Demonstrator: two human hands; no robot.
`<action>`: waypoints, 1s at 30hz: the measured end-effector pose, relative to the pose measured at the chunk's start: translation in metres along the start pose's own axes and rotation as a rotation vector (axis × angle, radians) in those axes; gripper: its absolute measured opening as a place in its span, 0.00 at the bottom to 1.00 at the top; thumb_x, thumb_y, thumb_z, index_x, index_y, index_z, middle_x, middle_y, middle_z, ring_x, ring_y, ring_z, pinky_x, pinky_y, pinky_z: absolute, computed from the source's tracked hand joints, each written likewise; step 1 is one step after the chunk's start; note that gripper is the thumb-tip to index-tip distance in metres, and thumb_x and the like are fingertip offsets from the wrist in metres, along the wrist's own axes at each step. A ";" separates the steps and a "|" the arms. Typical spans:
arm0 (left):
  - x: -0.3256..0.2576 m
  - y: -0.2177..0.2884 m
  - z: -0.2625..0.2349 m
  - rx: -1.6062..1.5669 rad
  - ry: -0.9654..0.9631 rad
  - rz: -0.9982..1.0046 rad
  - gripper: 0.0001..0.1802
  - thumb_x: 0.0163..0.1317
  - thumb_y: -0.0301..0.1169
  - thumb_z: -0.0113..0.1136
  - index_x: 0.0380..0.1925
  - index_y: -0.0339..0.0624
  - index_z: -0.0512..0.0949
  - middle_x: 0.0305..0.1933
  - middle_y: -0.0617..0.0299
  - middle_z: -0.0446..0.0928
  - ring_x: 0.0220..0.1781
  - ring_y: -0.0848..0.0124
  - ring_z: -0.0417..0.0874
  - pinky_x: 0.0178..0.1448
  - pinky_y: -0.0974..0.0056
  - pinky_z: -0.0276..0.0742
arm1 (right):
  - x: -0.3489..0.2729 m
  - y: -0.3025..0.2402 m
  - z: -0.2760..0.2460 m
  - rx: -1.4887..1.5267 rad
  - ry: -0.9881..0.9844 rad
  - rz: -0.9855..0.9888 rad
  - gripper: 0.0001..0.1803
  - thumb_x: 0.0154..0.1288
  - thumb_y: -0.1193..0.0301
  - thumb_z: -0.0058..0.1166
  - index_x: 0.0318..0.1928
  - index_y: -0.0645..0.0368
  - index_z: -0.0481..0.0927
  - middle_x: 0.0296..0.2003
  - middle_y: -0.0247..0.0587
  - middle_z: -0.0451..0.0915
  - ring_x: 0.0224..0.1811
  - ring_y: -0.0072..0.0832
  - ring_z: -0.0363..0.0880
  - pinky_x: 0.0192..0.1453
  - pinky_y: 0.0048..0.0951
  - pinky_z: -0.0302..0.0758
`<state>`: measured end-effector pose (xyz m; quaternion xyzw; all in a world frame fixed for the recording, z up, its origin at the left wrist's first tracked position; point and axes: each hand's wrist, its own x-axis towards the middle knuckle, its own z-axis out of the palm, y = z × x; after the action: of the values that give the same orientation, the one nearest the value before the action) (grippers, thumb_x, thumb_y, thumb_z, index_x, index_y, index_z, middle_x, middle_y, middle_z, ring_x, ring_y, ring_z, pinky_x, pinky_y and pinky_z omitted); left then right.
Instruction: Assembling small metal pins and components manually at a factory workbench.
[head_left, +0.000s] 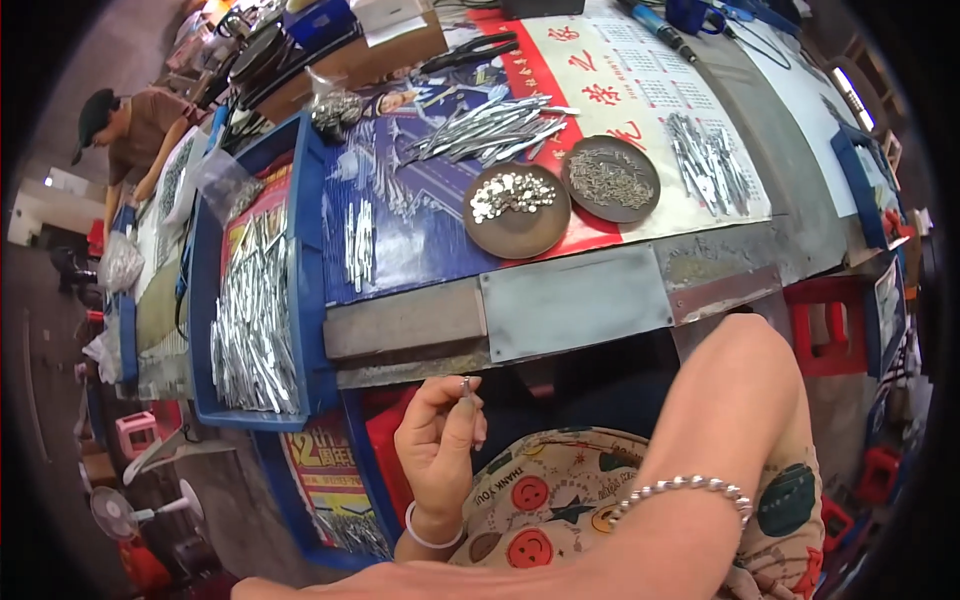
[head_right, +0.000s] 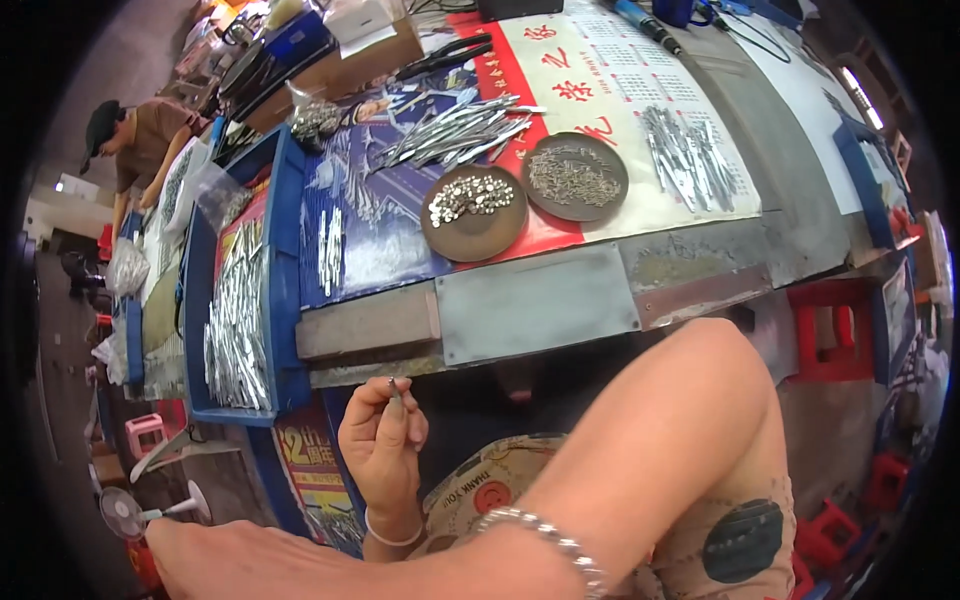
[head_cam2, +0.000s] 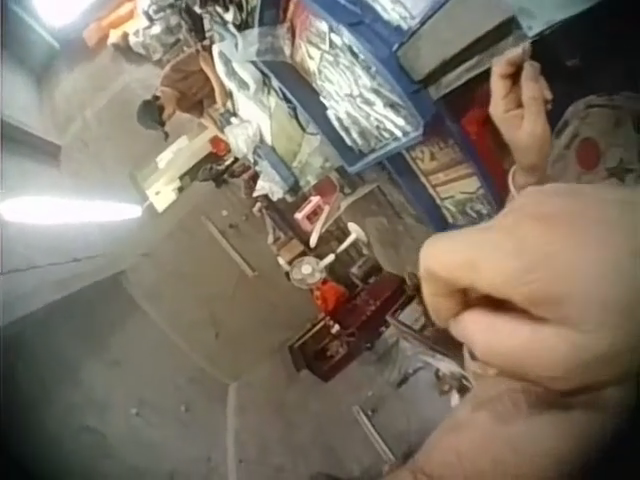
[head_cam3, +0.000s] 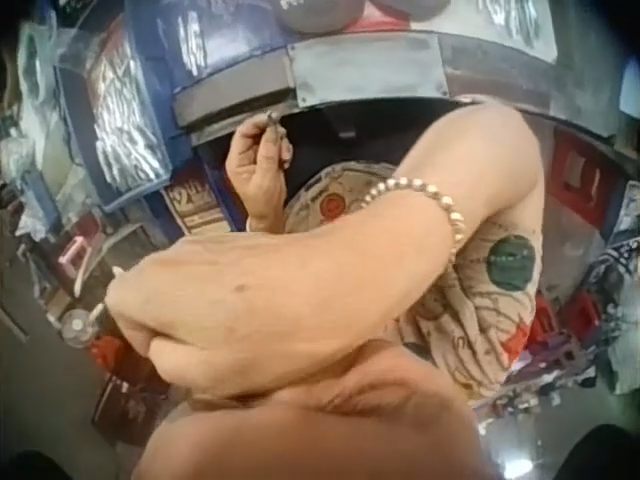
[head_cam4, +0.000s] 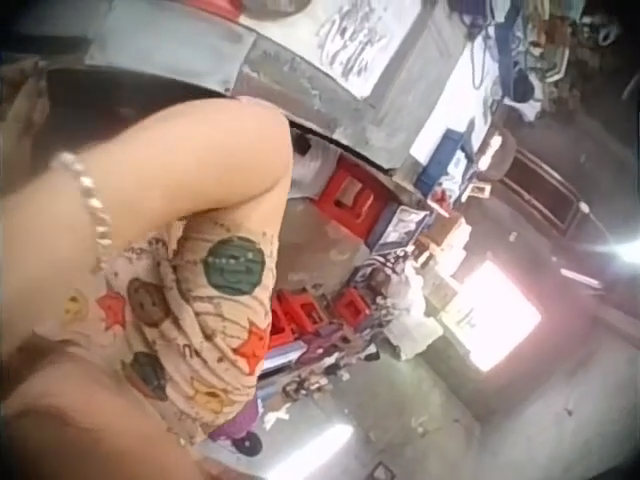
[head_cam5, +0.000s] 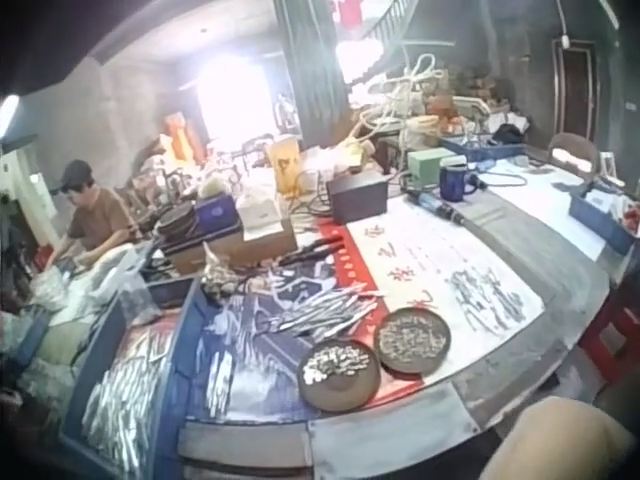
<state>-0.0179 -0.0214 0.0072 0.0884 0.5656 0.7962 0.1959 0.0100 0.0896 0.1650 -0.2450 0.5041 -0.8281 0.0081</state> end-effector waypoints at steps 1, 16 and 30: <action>-0.001 0.000 -0.001 -0.004 0.017 -0.004 0.08 0.65 0.20 0.51 0.43 0.32 0.73 0.40 0.58 0.73 0.26 0.80 0.71 0.27 0.76 0.66 | -0.001 -0.003 0.000 0.095 0.041 0.084 0.07 0.58 0.74 0.42 0.26 0.65 0.64 0.19 0.48 0.66 0.23 0.42 0.68 0.29 0.36 0.65; -0.004 -0.009 -0.008 -0.151 -0.088 -0.288 0.08 0.67 0.24 0.49 0.45 0.34 0.70 0.35 0.61 0.73 0.27 0.77 0.74 0.32 0.72 0.71 | -0.073 0.028 -0.188 -1.376 0.571 0.076 0.09 0.54 0.83 0.54 0.37 0.64 0.72 0.34 0.45 0.73 0.34 0.35 0.74 0.40 0.29 0.71; -0.021 -0.021 -0.001 -0.174 -0.293 -0.511 0.10 0.69 0.26 0.47 0.47 0.34 0.69 0.32 0.62 0.73 0.22 0.83 0.66 0.26 0.79 0.64 | -0.074 0.053 -0.280 -1.920 0.404 0.504 0.07 0.59 0.71 0.51 0.36 0.58 0.70 0.34 0.45 0.75 0.37 0.43 0.74 0.41 0.40 0.64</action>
<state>0.0050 -0.0246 -0.0113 0.0400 0.4651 0.7453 0.4761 -0.0535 0.3159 -0.0125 0.1105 0.9858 -0.0727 -0.1032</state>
